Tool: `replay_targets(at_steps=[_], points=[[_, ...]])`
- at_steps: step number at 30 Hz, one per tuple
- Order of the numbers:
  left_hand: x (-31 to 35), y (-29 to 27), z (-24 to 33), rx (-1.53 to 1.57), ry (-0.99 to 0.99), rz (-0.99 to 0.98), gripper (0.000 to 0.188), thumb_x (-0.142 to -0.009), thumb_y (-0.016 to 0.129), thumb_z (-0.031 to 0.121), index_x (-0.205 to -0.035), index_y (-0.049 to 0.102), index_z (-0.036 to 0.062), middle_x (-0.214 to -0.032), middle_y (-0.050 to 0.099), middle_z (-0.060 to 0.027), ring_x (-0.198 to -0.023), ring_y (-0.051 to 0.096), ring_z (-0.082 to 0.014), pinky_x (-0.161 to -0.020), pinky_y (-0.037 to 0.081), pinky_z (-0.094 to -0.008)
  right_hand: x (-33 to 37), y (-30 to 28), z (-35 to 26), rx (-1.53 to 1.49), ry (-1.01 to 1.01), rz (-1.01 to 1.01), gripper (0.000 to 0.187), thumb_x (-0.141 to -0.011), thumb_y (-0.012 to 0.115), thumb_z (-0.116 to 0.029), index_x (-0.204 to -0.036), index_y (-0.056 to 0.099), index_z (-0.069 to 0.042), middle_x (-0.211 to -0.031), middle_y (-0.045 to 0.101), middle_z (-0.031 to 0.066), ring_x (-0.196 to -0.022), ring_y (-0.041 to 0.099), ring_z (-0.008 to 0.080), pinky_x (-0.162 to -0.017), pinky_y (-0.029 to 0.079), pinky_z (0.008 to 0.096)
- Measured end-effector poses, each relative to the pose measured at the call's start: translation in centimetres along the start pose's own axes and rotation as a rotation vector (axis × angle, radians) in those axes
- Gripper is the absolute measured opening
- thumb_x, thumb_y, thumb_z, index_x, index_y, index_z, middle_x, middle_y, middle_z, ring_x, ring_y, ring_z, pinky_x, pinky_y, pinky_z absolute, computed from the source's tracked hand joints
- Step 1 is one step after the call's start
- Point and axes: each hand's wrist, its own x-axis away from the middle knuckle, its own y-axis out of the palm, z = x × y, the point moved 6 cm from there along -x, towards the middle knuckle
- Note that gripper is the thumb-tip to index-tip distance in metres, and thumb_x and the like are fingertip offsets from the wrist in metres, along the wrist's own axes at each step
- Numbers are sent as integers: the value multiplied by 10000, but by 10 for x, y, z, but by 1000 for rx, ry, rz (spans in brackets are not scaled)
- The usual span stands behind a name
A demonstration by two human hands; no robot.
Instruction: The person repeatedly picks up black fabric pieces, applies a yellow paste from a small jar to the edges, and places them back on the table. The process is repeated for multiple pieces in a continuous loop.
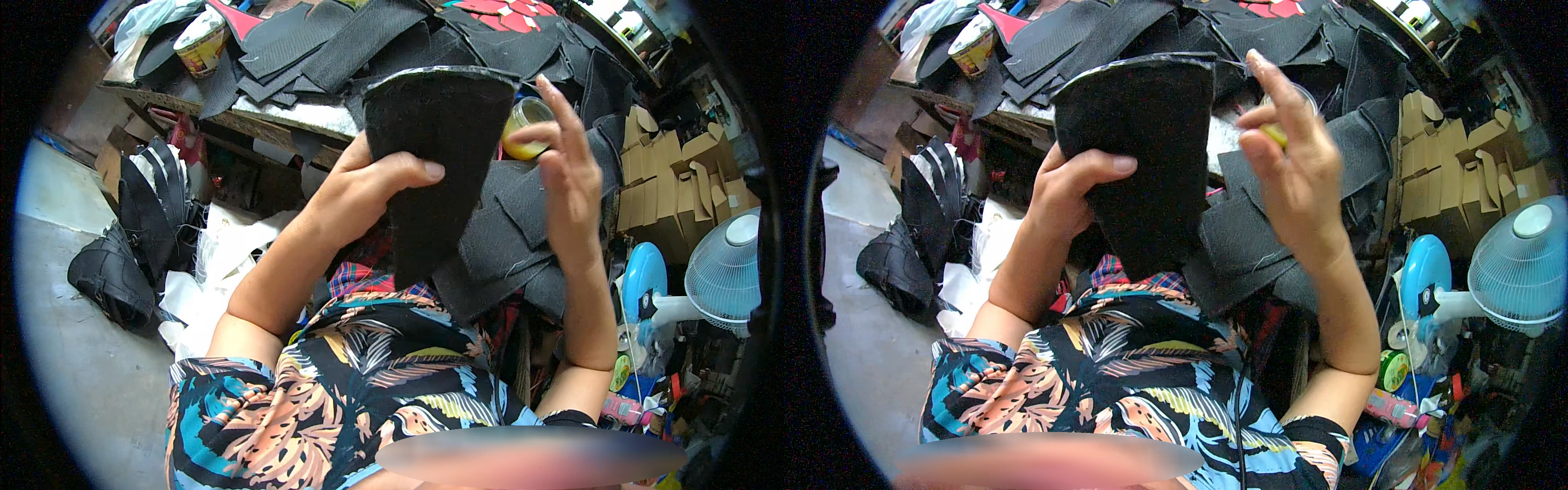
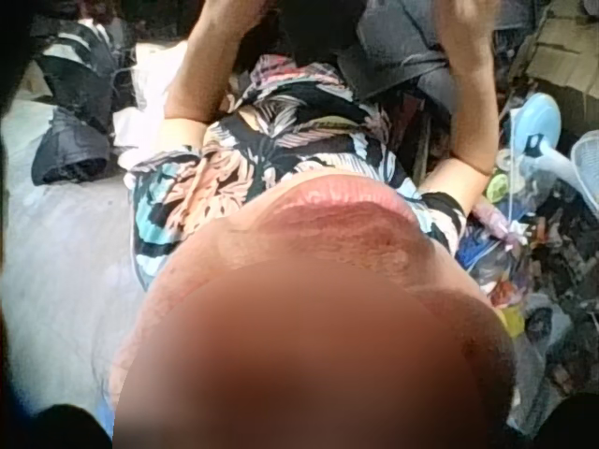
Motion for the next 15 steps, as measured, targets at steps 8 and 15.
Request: replay_targets(at_steps=[8,15], points=[[5,16,-22,-86,-122,-36,395,-961,660,227,-1279,624,-3,-1175,679,-71,-1045,631,-192,-950,493,-356,-2,5,-28,-624,173,136,975,-854,677,19,-1622,90,-109,-1166,653,161,-1083,654,197,-933,538,337],[-41,-24,-50,-1052,281,-155,354,-966,618,343,-1146,665,41,-949,678,-167,-950,648,-346,-841,509,-413,-83,-58,-8,-155,158,55,926,-836,664,-149,-1615,166,-109,-1301,626,245,-1174,641,326,-1035,487,417]])
